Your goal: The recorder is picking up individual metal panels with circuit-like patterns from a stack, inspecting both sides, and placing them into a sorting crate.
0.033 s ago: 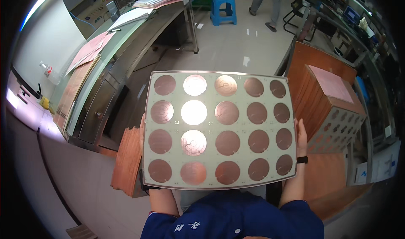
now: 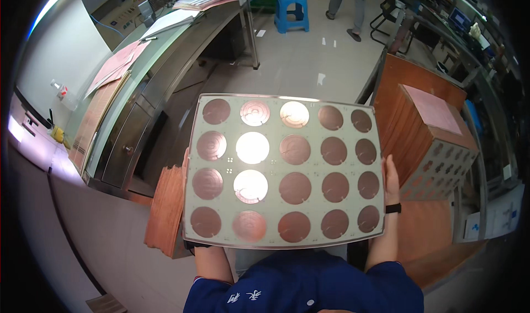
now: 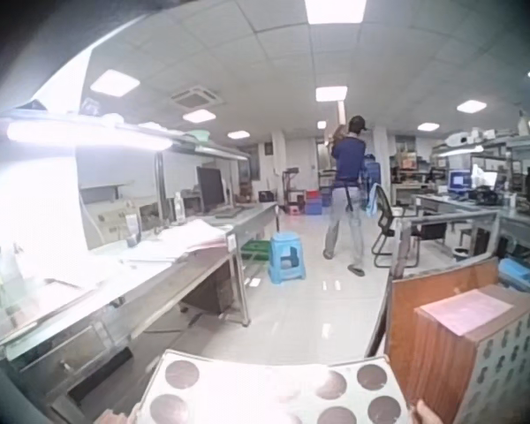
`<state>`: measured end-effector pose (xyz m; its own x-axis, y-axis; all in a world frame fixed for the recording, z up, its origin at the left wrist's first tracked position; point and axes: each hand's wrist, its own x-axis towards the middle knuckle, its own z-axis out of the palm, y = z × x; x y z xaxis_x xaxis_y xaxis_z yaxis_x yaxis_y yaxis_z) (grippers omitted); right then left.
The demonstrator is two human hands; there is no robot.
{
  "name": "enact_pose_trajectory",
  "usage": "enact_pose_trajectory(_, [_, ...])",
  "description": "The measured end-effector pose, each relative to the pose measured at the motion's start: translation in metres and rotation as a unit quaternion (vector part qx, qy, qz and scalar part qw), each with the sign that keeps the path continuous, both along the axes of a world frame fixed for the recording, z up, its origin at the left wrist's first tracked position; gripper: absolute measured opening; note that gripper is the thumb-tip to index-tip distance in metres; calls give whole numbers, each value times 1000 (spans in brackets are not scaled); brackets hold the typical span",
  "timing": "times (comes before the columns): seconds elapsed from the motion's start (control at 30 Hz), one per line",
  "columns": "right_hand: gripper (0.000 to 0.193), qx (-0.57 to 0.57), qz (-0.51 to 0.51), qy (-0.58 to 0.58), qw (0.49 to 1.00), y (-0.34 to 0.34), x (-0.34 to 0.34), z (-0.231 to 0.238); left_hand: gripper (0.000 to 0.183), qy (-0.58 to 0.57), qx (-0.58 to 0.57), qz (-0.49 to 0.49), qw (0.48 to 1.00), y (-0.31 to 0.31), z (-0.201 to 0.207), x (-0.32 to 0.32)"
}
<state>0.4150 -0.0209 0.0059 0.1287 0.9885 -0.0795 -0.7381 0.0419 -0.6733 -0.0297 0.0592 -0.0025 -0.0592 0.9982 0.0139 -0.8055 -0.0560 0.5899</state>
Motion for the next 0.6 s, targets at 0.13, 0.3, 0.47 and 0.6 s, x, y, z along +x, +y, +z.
enact_pose_trajectory(0.13, [27,7,80,-96,992,0,17,-53,38,-98,-17,-38,994,-16,-41,-9])
enact_pose_trajectory(0.3, [24,-43,-47,-44,997,12,-36,-33,42,106,16,-40,993,-17,-15,23])
enact_pose_trajectory(0.47, [17,6,-66,50,997,13,-90,-12,50,-31,14,-158,987,-43,8,82])
enact_pose_trajectory(0.6, [30,1,13,25,1000,-3,-101,-25,53,49,-57,-124,989,-48,10,95])
